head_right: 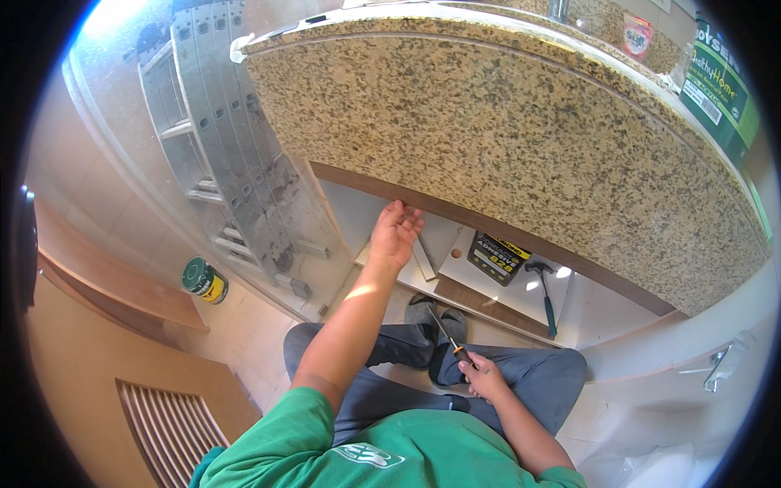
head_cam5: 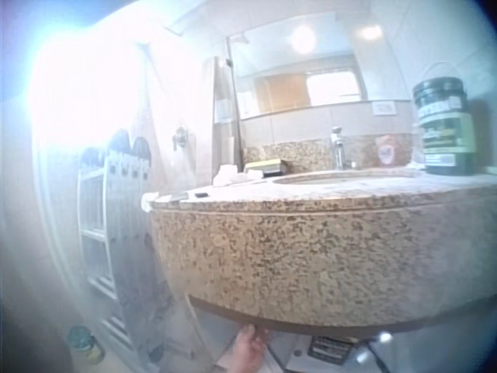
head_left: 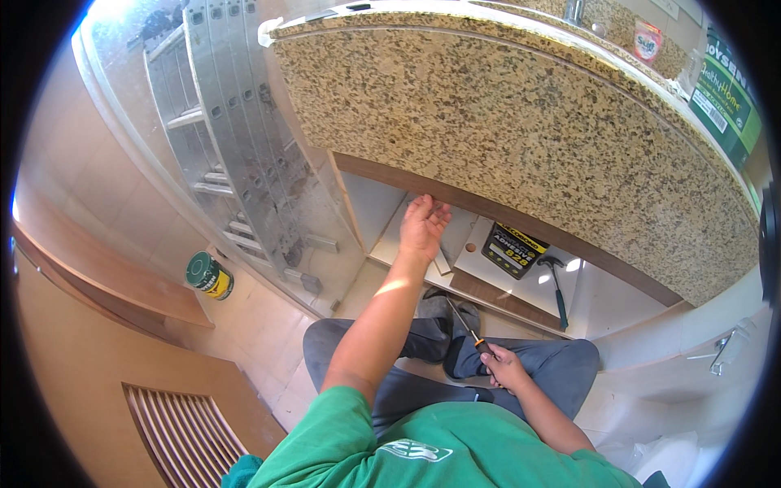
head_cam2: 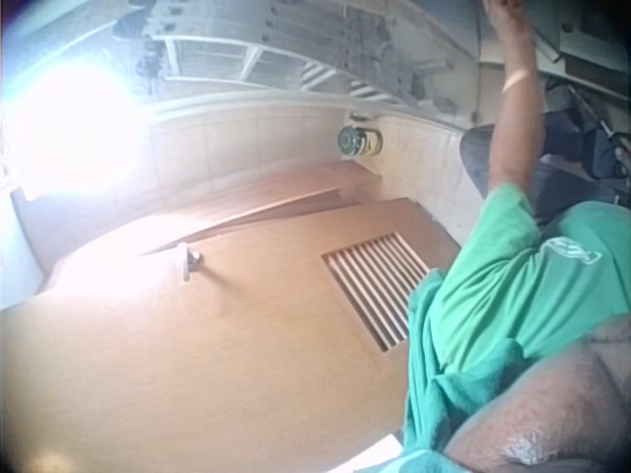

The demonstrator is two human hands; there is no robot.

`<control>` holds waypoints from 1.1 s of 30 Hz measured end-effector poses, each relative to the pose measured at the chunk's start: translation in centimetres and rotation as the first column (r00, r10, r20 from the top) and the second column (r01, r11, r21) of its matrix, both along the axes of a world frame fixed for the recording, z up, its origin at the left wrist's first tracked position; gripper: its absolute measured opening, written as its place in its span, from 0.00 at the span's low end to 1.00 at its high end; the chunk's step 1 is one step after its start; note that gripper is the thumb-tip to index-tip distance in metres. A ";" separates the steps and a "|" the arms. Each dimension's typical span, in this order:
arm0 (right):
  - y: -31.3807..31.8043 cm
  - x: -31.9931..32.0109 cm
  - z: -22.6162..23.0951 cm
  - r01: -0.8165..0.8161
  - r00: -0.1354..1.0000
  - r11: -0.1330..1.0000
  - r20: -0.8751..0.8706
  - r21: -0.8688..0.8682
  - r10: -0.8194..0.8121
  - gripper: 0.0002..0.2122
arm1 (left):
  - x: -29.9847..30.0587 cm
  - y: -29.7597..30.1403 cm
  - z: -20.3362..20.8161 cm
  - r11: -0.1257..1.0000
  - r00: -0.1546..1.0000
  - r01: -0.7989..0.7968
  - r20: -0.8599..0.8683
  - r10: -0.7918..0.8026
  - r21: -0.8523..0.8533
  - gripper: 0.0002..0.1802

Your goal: The person installs a curved wooden trim piece under a granite countertop. They position the trim, use a screwdriver to fasten it, and then apply a finishing sealant along the trim edge.

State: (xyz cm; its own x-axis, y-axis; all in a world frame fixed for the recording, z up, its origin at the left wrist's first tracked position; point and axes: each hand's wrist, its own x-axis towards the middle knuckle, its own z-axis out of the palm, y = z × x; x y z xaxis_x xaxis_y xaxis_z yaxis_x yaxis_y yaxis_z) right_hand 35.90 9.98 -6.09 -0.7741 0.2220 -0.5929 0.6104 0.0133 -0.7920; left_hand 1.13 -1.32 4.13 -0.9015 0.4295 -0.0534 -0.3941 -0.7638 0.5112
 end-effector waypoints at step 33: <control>0.7 -2.3 3.5 0.116 0.957 0.988 -0.254 -0.104 -0.139 0.12 | 0.5 -5.0 -2.1 0.880 0.914 -0.384 0.023 0.406 -0.280 0.09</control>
